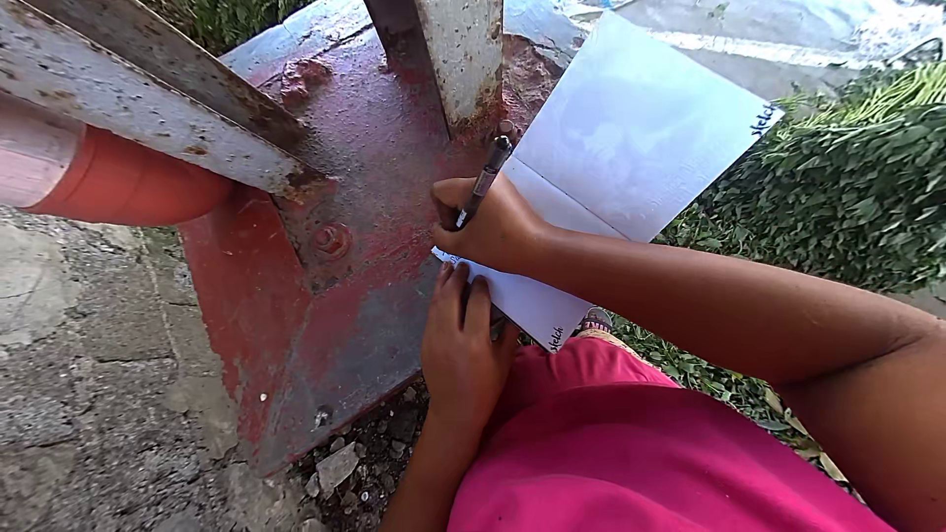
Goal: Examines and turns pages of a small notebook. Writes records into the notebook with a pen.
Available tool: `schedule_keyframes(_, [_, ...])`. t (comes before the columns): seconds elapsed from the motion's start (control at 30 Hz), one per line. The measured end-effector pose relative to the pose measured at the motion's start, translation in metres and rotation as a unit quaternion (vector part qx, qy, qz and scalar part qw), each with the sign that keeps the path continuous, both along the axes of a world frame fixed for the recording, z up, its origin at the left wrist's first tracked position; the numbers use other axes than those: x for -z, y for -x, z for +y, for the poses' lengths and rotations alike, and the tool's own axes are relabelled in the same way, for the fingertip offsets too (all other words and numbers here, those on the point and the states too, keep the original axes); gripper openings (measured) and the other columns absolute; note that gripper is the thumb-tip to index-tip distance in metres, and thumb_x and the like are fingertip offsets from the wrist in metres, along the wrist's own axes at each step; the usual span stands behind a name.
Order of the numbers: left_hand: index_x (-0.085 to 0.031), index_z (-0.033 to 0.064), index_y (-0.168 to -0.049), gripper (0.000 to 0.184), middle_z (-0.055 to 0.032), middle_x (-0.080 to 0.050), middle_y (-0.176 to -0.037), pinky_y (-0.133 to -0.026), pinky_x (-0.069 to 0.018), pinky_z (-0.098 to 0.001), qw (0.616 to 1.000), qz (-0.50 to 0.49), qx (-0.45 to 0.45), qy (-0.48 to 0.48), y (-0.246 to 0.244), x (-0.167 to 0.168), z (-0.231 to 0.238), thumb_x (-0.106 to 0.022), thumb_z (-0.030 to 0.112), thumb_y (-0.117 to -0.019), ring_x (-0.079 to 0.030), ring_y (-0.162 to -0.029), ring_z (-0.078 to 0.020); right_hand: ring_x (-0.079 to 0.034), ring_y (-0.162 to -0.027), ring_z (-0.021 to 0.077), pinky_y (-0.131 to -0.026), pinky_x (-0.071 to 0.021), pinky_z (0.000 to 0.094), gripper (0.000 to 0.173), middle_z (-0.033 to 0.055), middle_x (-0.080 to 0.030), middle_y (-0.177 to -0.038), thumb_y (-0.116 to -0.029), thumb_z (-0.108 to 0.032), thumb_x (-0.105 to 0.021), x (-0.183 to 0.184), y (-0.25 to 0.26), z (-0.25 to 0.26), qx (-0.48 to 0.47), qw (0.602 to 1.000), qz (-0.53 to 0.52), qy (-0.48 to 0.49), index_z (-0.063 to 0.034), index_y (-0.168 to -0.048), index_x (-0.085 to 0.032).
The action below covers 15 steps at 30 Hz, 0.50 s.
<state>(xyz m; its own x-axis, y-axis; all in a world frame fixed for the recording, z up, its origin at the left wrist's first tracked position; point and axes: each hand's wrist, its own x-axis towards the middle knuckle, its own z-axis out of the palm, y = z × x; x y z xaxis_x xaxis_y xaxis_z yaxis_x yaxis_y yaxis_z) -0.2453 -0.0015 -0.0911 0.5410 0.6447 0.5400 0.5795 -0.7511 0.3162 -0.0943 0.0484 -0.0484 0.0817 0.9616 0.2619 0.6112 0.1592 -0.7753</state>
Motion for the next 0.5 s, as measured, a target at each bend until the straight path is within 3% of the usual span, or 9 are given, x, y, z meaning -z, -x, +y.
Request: schedule_keyframes(0.5, [-0.074,-0.0047,-0.103,0.039,-0.0275,-0.069,-0.119,-0.095,-0.0555,-0.0436,1.000,0.001,0.000,0.017,0.0000,-0.0036,-0.0018,-0.079,0.021,-0.0743,-0.065,-0.119,-0.0422,-0.047,-0.057,0.0099,-0.053,-0.0345,0.0290,0.017,0.0001,-0.048,-0.061,-0.0826,-0.005,-0.065,0.0033,-0.0003,0.0018,0.003,0.999,-0.021,-0.046,-0.0075,-0.069,-0.054])
